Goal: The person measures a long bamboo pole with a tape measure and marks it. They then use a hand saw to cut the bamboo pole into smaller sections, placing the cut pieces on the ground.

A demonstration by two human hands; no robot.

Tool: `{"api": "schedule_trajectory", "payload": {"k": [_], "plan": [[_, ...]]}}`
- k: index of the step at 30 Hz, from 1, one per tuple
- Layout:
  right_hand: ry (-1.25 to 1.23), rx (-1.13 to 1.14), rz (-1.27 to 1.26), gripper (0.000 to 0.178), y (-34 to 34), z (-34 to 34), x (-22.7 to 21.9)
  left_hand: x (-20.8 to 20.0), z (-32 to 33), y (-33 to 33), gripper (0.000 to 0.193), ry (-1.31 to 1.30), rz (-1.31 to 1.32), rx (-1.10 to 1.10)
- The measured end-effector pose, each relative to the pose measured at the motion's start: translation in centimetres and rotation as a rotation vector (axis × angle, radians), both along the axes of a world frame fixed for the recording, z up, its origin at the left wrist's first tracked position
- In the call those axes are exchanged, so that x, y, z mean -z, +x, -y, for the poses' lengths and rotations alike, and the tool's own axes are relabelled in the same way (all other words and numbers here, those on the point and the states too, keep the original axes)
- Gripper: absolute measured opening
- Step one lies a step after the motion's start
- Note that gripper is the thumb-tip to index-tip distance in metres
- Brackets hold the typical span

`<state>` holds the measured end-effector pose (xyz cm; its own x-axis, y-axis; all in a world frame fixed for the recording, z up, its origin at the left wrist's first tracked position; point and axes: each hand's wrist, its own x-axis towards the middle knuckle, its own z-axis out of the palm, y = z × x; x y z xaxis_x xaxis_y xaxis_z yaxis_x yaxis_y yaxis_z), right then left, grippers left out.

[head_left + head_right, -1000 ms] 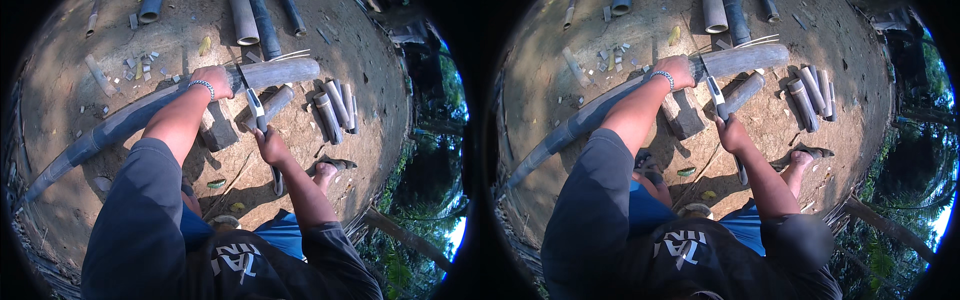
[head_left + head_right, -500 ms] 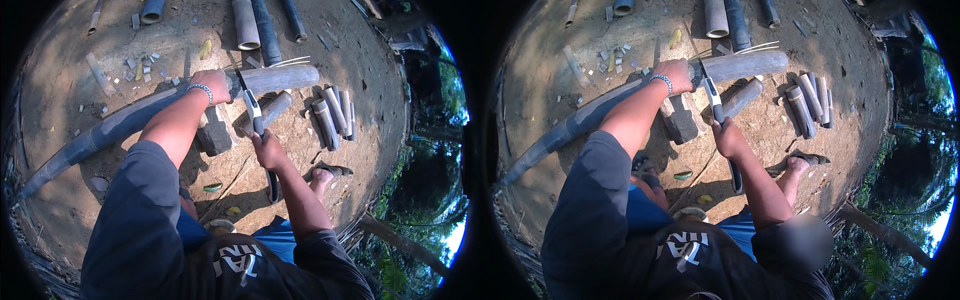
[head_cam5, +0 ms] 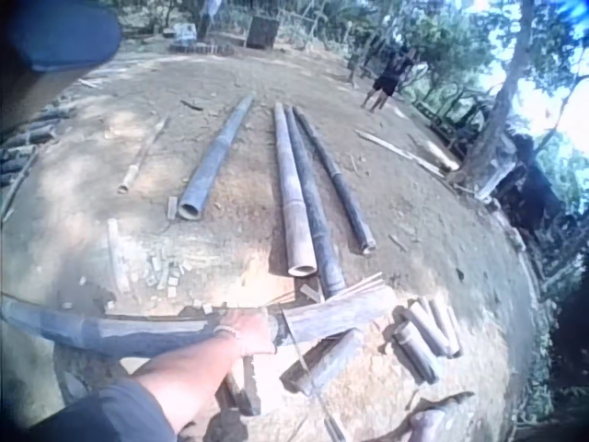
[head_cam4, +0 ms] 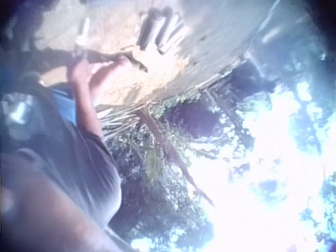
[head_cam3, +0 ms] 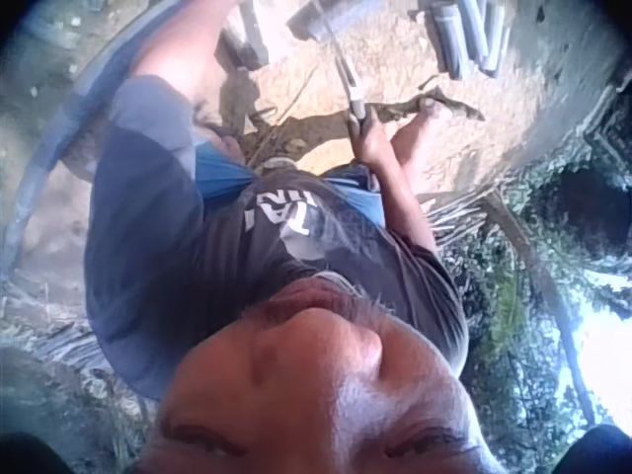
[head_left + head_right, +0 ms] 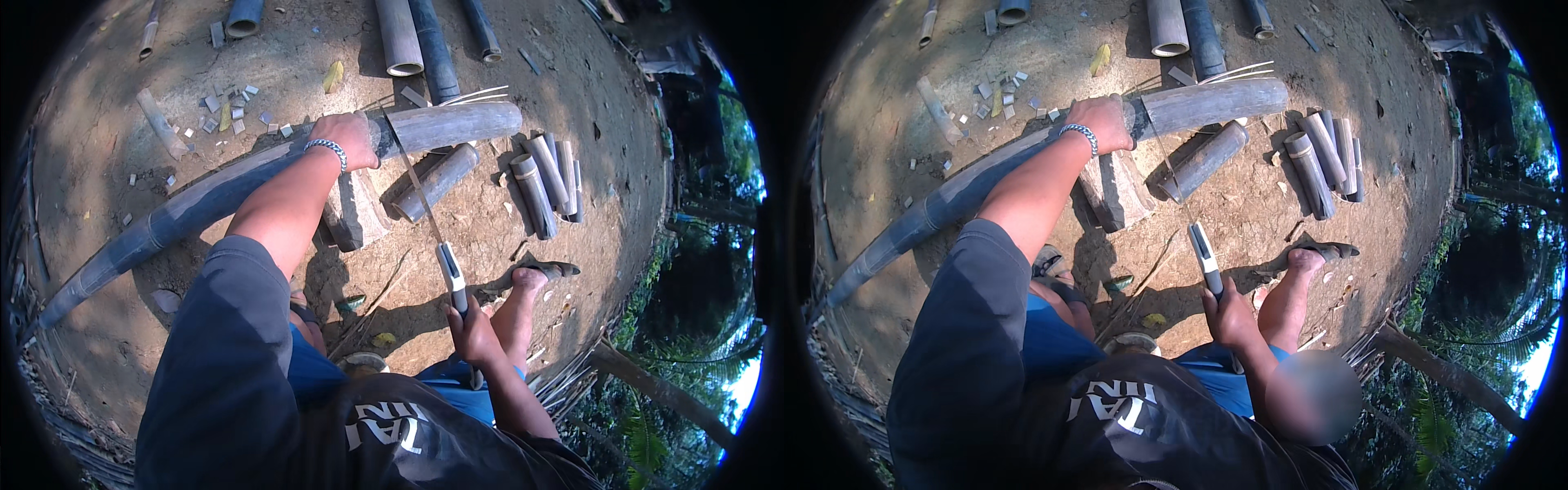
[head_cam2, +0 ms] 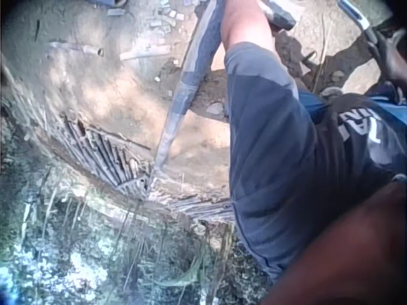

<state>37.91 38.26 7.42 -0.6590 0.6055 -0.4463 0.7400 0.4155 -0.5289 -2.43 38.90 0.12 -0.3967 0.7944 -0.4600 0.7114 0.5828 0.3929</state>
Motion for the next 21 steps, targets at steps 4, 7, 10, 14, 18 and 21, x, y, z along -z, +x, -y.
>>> {"api": "schedule_trajectory", "payload": {"k": [4, 7, 10, 14, 18, 21], "plan": [[-0.142, 0.099, 0.299, 0.051, -10.1, -3.6, 1.3, 0.4, -0.5, 0.8, 0.054, 0.044, -0.053, -0.001], [-0.098, 0.078, 0.218, 0.055, -15.9, -7.5, 3.0, -0.3, -2.8, 0.7, 0.052, 0.006, 0.017, 0.012], [-0.156, 0.107, 0.305, 0.051, -9.4, -2.1, 0.6, 1.8, -1.1, 1.2, 0.057, 0.02, -0.034, 0.006], [-0.148, 0.046, 0.206, 0.051, -4.2, -1.6, 1.1, 0.4, -0.6, -0.7, 0.062, 0.033, -0.072, -0.044], [-0.09, 0.068, 0.234, 0.057, -13.4, -7.3, 3.5, -0.4, -2.6, 1.3, 0.062, 0.015, 0.036, 0.051], [-0.059, 0.102, 0.239, 0.055, -11.1, -4.4, 2.4, 0.3, -2.1, 0.8, 0.061, 0.021, 0.033, 0.056]]}}
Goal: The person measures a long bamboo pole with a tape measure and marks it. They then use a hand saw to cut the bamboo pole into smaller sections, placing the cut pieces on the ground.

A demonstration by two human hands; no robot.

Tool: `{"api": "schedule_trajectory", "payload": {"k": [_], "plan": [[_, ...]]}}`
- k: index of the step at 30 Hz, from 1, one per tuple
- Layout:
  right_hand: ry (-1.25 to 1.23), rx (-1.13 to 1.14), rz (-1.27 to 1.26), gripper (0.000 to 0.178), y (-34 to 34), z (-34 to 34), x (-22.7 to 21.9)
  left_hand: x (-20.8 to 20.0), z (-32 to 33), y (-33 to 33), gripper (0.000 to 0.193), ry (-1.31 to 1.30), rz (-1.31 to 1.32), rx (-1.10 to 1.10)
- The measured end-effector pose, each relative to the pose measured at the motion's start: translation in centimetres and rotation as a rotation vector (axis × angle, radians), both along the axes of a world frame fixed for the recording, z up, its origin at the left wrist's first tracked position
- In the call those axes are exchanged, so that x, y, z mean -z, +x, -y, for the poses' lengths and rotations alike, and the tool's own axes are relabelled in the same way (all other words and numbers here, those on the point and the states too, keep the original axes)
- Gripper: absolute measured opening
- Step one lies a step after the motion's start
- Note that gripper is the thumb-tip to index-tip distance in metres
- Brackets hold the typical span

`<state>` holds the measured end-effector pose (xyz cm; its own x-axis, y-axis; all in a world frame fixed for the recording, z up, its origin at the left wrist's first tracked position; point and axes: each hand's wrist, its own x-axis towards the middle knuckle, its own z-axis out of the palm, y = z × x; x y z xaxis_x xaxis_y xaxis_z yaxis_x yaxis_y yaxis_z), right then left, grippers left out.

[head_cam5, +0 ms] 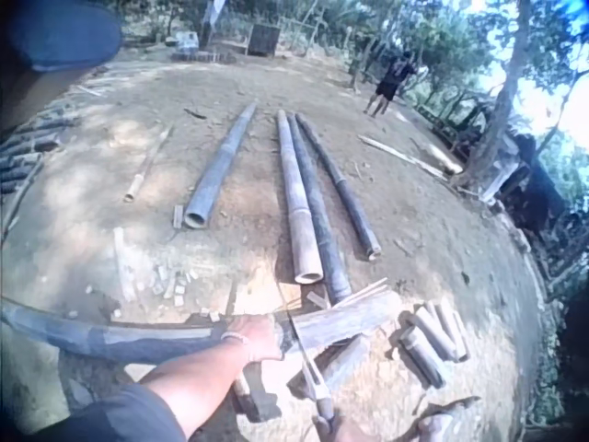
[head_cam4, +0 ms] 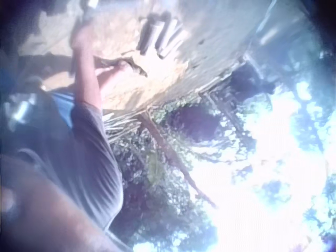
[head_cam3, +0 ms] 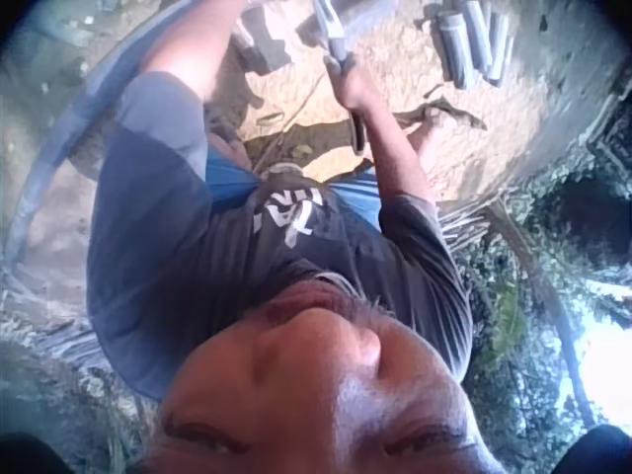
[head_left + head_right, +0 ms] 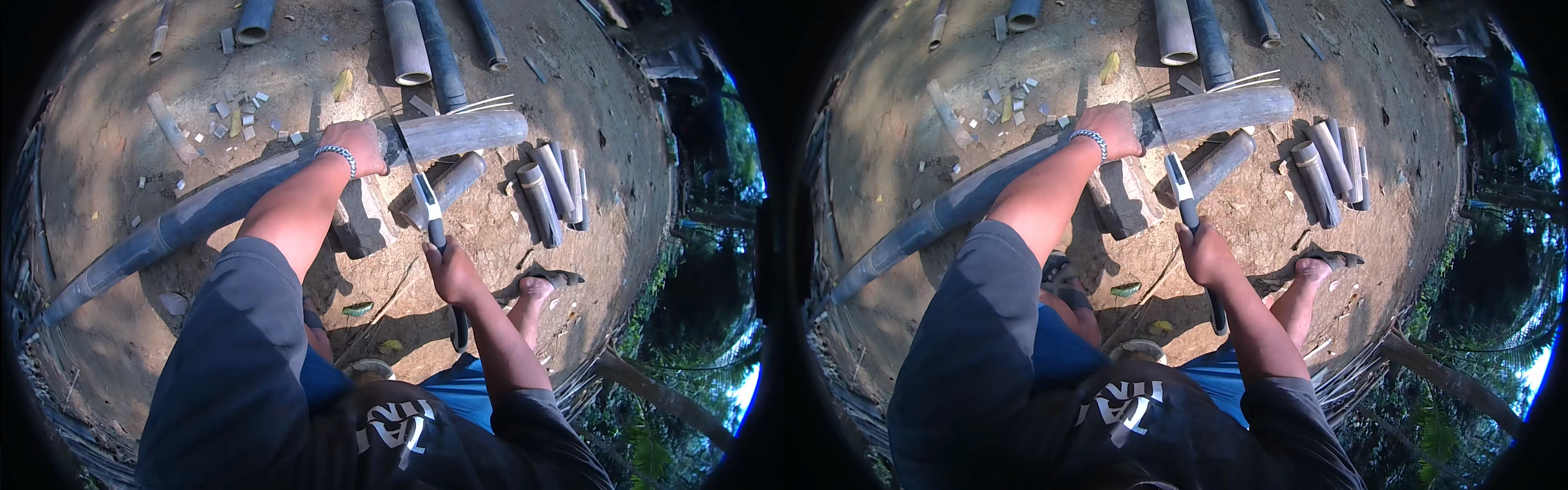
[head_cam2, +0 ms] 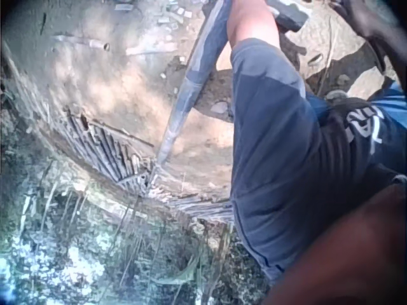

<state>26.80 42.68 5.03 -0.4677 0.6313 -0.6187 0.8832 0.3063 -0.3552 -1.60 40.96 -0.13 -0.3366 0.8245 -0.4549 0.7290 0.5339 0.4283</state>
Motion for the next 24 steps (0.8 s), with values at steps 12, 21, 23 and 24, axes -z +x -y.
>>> {"api": "schedule_trajectory", "payload": {"k": [12, 21, 23, 24], "plan": [[0.005, -0.054, -0.052, 0.055, -6.2, -2.1, 2.8, 0.6, 1.5, -0.4, 0.066, 0.019, -0.038, -0.036], [-0.231, 0.168, -0.059, 0.052, -5.8, -2.1, 2.6, 0.9, 1.7, 0.0, 0.061, 0.068, -0.055, -0.038], [-0.251, 0.19, -0.12, 0.052, -4.7, -3.2, 4.8, 1.3, 1.2, 0.6, 0.06, 0.09, -0.055, -0.021], [-0.265, 0.185, -0.148, 0.053, -4.6, -3.6, 6.2, 1.2, 1.7, 0.6, 0.06, 0.087, -0.053, -0.033]]}}
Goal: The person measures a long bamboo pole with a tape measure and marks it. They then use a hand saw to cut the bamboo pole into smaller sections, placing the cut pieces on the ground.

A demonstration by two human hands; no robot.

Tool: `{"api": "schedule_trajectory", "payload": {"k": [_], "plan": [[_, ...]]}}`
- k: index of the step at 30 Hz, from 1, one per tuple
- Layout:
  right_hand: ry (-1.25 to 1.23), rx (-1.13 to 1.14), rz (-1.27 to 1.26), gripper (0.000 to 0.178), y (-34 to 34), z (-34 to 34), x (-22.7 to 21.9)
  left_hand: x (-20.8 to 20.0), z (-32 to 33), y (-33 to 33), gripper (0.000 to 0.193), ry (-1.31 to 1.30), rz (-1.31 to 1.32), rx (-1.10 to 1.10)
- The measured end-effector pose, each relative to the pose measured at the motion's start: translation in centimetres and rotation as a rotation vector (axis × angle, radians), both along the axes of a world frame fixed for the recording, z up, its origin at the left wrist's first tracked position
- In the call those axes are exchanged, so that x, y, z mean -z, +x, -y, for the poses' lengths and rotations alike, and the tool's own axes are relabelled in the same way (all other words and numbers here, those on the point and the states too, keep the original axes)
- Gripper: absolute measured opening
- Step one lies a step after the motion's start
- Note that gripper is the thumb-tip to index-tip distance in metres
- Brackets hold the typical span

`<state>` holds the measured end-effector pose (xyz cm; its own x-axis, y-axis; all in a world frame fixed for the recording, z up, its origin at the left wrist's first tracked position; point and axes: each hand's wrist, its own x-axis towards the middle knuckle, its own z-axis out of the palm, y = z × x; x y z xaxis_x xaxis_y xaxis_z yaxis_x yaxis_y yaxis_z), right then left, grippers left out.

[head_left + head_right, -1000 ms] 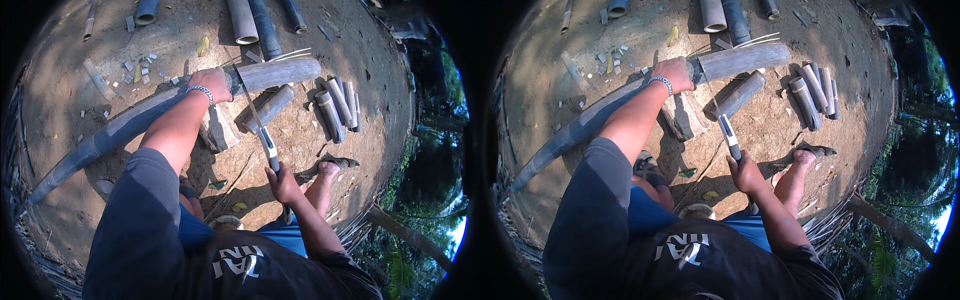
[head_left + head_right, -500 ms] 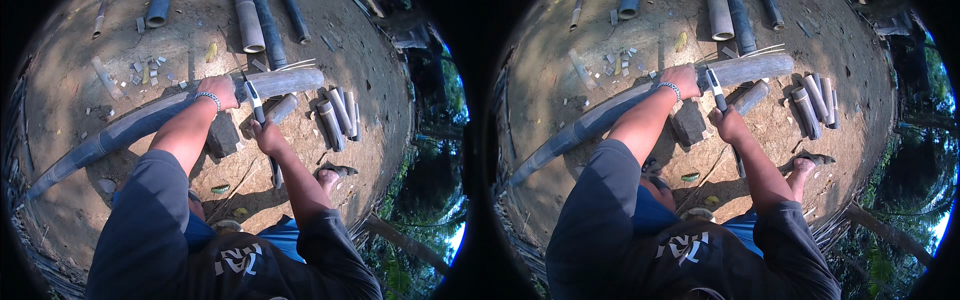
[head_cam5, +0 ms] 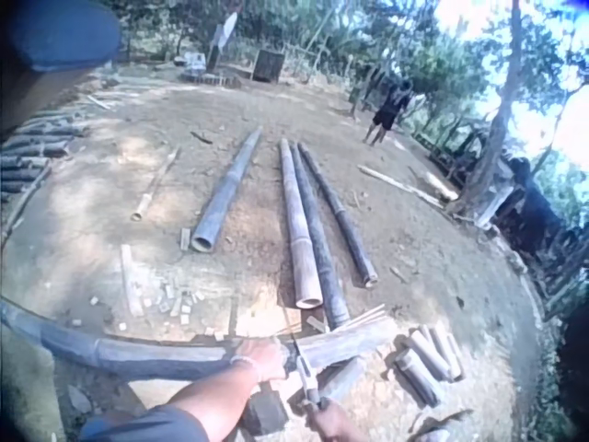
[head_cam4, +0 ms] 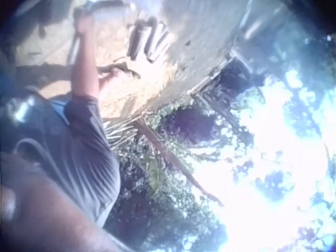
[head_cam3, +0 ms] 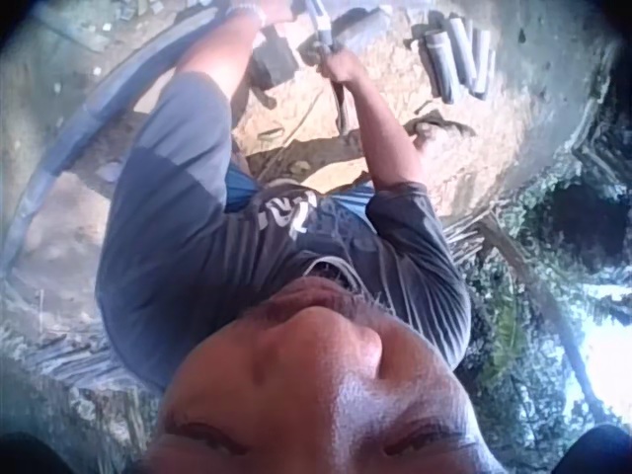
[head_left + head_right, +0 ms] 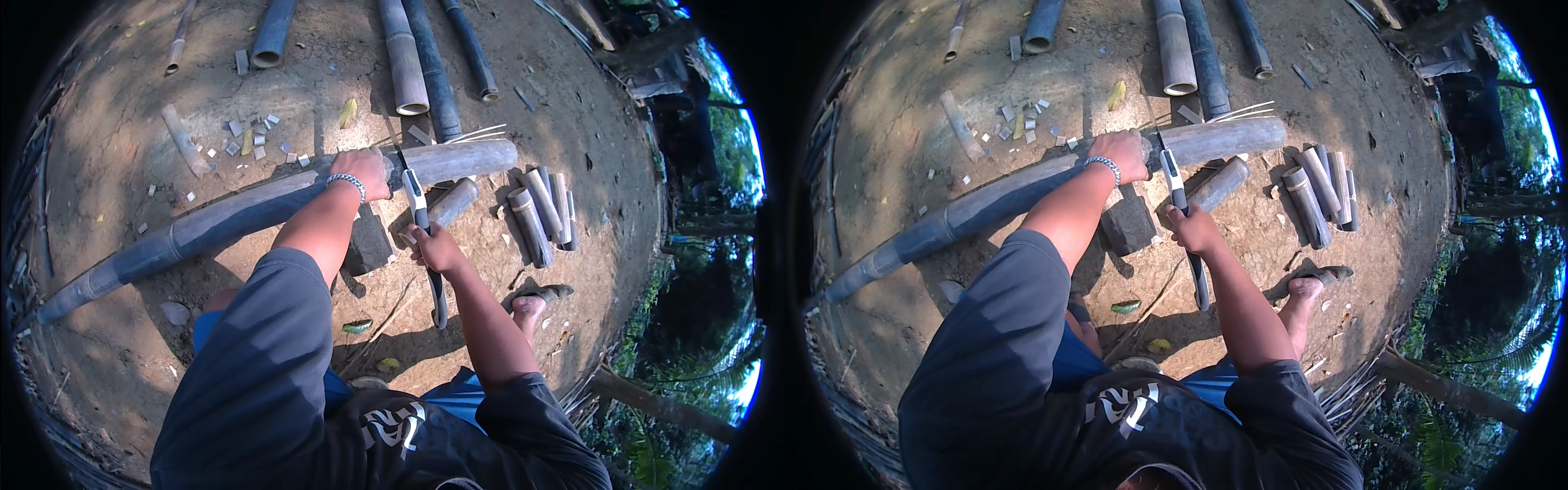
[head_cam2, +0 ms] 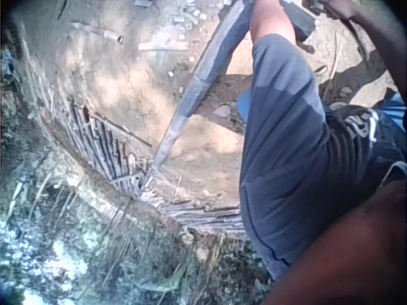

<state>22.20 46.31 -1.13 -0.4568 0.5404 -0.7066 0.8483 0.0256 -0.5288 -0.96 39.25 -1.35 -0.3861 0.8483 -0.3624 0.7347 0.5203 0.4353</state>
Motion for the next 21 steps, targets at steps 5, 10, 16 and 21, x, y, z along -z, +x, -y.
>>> {"api": "schedule_trajectory", "payload": {"k": [5, 10, 16, 21], "plan": [[0.403, -0.182, -0.187, 0.057, -2.6, -0.2, 0.6, -0.3, 0.5, 0.0, 0.058, 0.012, -0.009, -0.024], [0.577, -0.264, -0.219, 0.057, -4.9, 1.8, -1.5, -0.3, 0.3, 0.3, 0.063, -0.021, -0.051, -0.044], [0.503, -0.336, -0.08, 0.06, -4.1, 1.6, -4.0, -1.0, -0.5, 0.8, 0.067, -0.089, -0.053, -0.036], [0.479, -0.347, -0.025, 0.064, 9.2, 7.5, -6.0, -0.9, 0.0, 1.5, 0.07, -0.096, -0.093, -0.048]]}}
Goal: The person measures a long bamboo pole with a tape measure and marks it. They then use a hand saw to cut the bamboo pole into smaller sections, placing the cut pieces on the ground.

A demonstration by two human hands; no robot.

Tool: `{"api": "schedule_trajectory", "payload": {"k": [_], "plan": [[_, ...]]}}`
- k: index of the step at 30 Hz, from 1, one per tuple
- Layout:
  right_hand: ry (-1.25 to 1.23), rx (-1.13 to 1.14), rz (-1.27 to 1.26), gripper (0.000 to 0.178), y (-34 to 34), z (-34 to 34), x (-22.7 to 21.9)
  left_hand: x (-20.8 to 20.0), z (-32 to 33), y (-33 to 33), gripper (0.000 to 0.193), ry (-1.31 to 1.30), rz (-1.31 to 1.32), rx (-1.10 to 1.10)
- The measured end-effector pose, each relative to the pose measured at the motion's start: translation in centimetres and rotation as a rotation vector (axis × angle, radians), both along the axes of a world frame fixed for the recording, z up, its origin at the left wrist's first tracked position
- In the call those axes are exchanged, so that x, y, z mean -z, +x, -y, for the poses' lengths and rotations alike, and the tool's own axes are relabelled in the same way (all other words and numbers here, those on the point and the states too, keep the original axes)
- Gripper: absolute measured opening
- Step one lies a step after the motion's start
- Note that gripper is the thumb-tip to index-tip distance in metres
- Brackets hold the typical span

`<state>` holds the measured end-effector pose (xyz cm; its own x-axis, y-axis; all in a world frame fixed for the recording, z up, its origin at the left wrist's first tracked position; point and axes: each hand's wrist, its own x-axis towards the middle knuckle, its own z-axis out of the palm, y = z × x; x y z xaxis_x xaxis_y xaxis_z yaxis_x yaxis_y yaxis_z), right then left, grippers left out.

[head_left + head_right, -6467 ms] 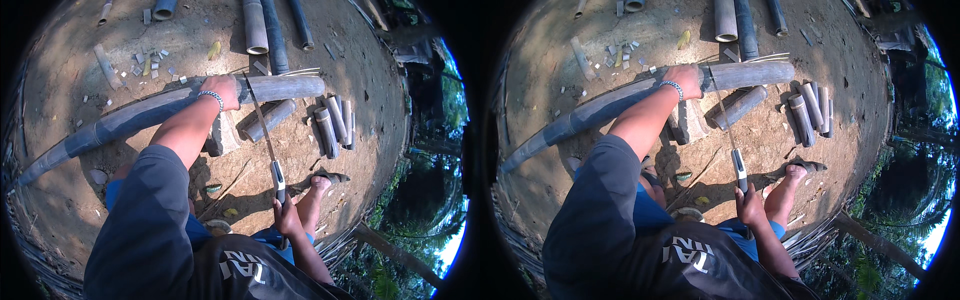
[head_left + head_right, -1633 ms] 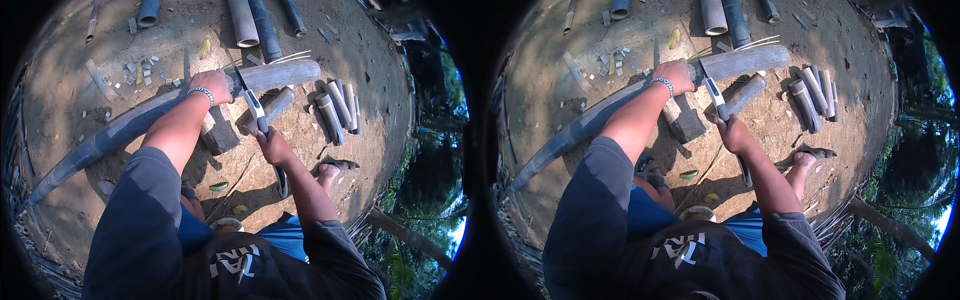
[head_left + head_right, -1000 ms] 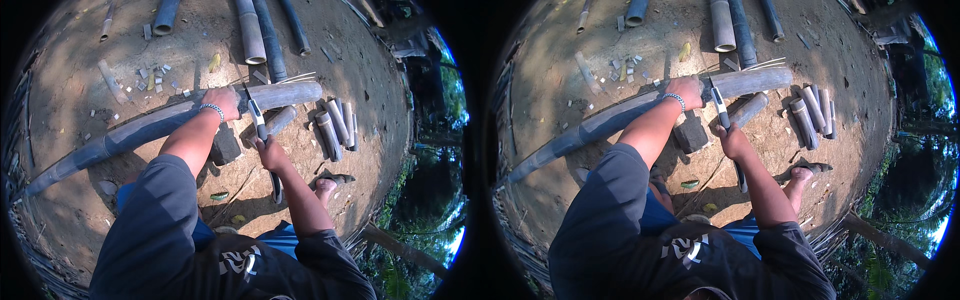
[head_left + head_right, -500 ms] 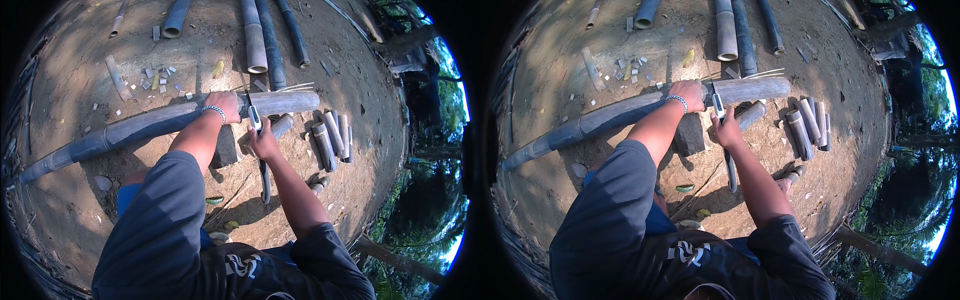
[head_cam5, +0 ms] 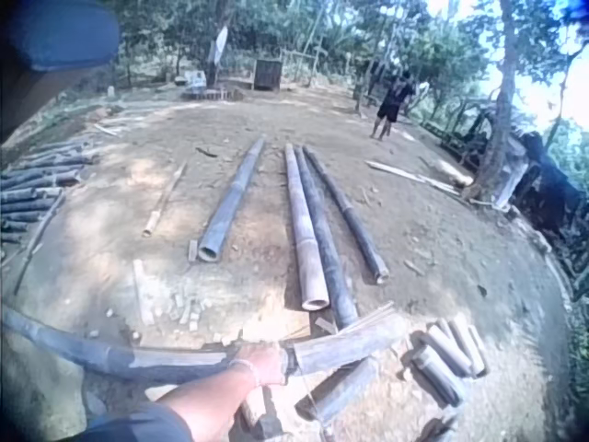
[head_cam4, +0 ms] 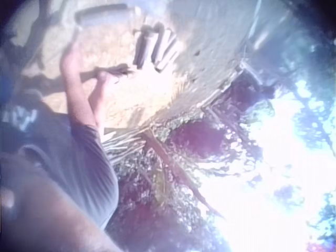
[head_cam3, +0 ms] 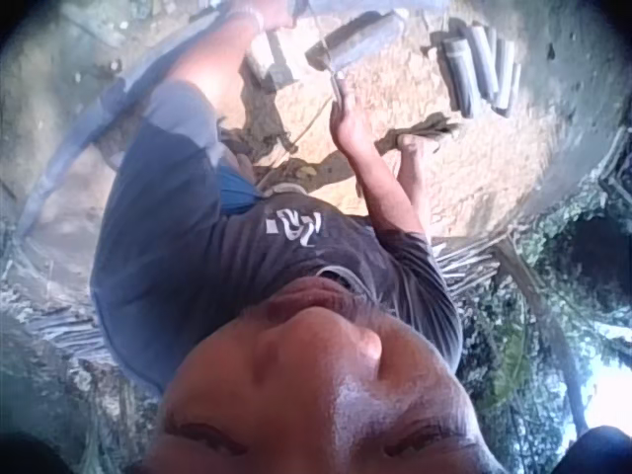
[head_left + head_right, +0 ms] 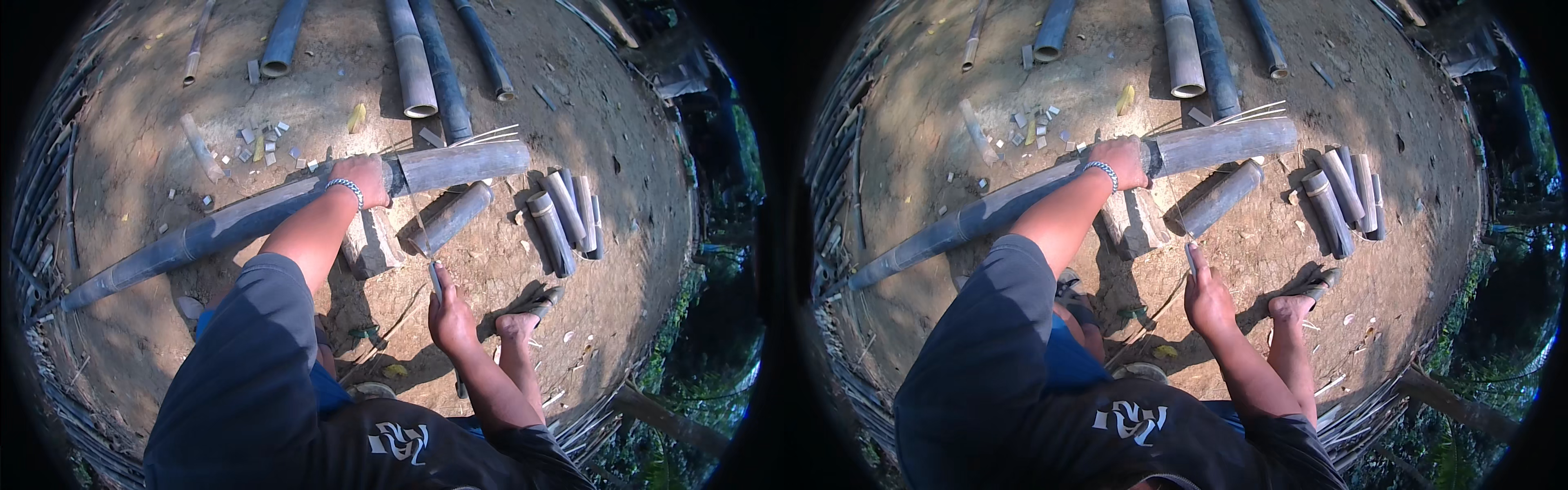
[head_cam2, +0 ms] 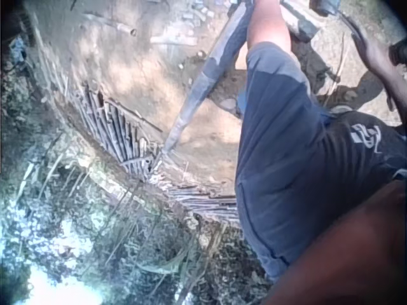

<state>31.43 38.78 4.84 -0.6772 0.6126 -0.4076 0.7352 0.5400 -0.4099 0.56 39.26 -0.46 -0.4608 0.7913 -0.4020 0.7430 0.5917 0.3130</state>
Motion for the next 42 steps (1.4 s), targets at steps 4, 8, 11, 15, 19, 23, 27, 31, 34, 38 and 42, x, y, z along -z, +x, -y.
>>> {"api": "schedule_trajectory", "payload": {"k": [4, 8, 11, 15, 19, 23, 27, 31, 34, 38, 42], "plan": [[0.011, -0.007, -0.071, 0.057, -6.8, -4.6, 2.3, -0.6, -1.5, -0.7, 0.071, -0.053, 0.071, -0.006], [-0.044, -0.013, -0.013, 0.056, -15.7, -7.3, 1.4, -0.8, -2.0, -1.5, 0.068, -0.131, 0.109, 0.016], [-0.063, 0.005, -0.09, 0.06, -6.3, -3.5, 1.0, -0.7, -1.2, -1.5, 0.068, -0.06, 0.093, 0.01], [0.01, -0.044, 0.009, 0.06, -6.5, -2.9, 0.8, -0.6, -1.1, -2.0, 0.066, -0.105, 0.107, 0.0], [-0.018, -0.029, 0.026, 0.057, -15.3, -7.8, 0.5, -1.2, -2.8, -2.6, 0.064, -0.12, 0.168, 0.034], [-0.006, -0.01, 0.003, 0.059, -6.4, -3.5, -1.2, -0.5, -1.7, -3.4, 0.061, -0.085, 0.143, 0.061], [0.003, 0.003, 0.009, 0.057, -9.0, -4.9, -1.4, 0.1, -1.8, -3.3, 0.061, -0.052, 0.132, 0.036], [-0.025, -0.021, 0.069, 0.055, -16.8, -7.7, -0.6, -0.2, -1.9, -2.3, 0.061, -0.043, 0.129, 0.065], [-0.017, -0.049, 0.029, 0.059, -6.4, -3.9, -2.2, -0.1, -0.6, -3.3, 0.056, -0.065, 0.133, 0.027], [0.04, -0.088, -0.136, 0.058, -6.7, -4.0, -0.7, -0.1, -1.3, -3.0, 0.058, -0.058, 0.154, 0.02], [0.02, -0.056, 0.121, 0.057, -16.4, -8.1, -0.9, -0.5, -2.3, -3.3, 0.066, -0.043, 0.114, 0.094]]}}
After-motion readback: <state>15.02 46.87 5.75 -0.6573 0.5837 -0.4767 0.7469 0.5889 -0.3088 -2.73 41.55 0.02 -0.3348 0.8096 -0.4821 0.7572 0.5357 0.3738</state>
